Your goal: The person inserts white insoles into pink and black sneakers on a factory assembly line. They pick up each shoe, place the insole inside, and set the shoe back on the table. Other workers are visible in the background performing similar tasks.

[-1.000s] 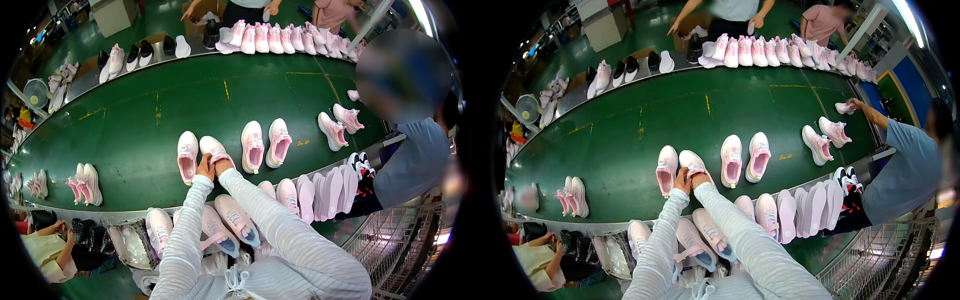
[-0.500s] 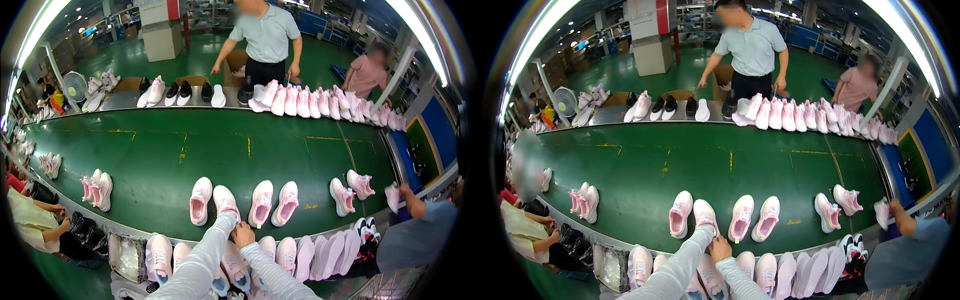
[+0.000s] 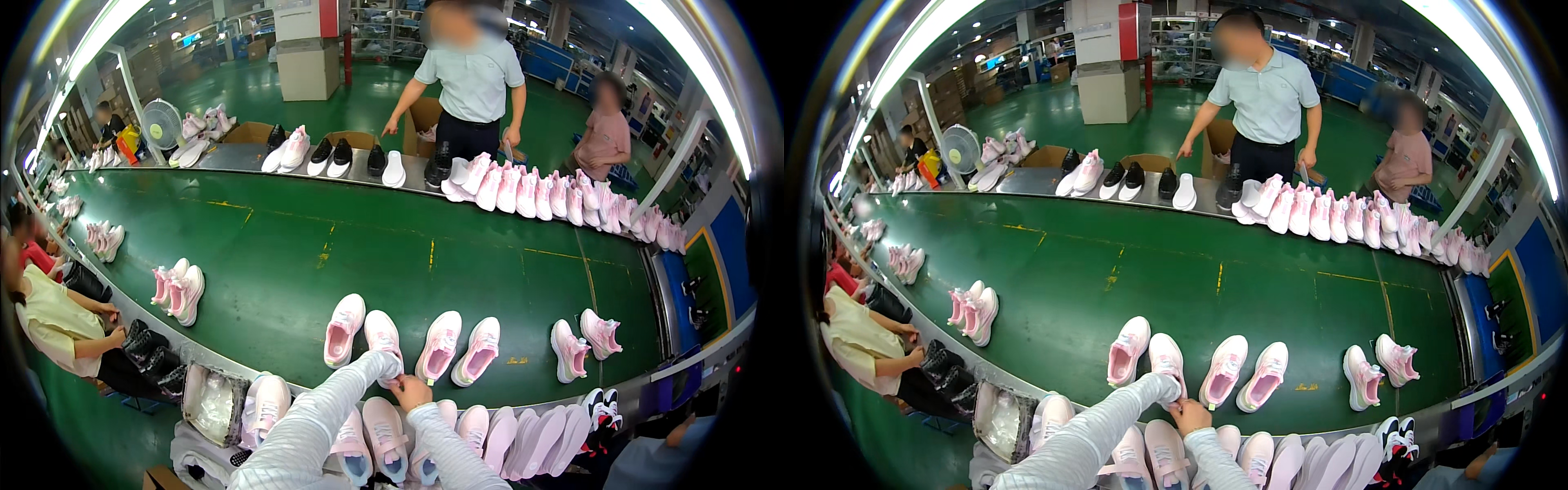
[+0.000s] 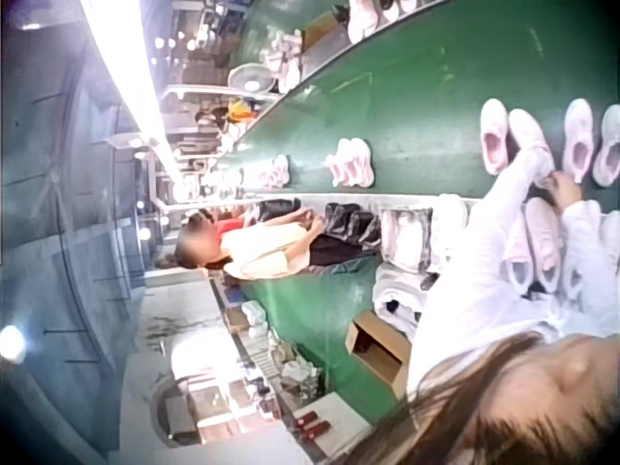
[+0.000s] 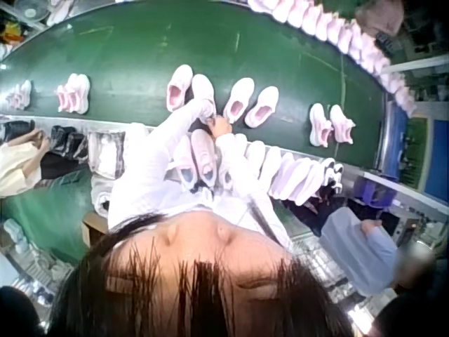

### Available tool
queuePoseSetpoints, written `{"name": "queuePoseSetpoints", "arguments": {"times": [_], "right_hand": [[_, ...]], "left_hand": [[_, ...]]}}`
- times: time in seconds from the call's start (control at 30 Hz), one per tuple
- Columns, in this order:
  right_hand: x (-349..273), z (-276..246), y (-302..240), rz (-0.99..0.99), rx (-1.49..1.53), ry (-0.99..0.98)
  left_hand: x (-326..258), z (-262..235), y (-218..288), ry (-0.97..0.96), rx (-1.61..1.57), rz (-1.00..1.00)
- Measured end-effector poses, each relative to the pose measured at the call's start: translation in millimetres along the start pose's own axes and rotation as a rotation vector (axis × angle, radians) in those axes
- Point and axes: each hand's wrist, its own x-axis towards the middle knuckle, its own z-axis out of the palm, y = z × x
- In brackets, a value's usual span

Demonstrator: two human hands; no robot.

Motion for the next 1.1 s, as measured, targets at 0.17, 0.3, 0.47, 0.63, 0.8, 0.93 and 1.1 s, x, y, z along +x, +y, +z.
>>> {"name": "queuePoseSetpoints", "arguments": {"times": [0.17, 0.3, 0.47, 0.63, 0.8, 0.93, 1.1], "right_hand": [[0.4, -32.0, 22.4, -0.008, -0.242, 0.376], [17.9, -17.2, 58.2, 0.152, -0.491, 0.103], [25.0, -47.1, 53.6, 0.131, -0.612, 0.204], [40.2, -44.6, 99.0, 0.407, -0.190, -0.046], [41.3, -58.4, 92.0, 0.334, -0.494, -0.035], [-4.6, -87.0, 113.3, 0.223, -0.579, 0.127], [-118.2, -156.3, 145.8, 0.450, -0.090, 0.583]], "left_hand": [[-3.9, 2.9, 18.4, 0.049, 0.101, -0.081], [-33.7, 15.2, 39.5, 0.837, -0.669, -0.290], [-3.6, 33.1, 2.0, 1.149, -1.737, -0.013], [-1.6, 21.4, 17.1, 1.116, -1.764, -0.268], [-4.6, 3.7, 15.6, 1.233, -1.905, -0.235], [-36.8, 7.9, 10.0, 0.851, -0.430, -0.181], [-86.1, 11.4, -127.7, 1.376, -0.774, 0.075]]}}
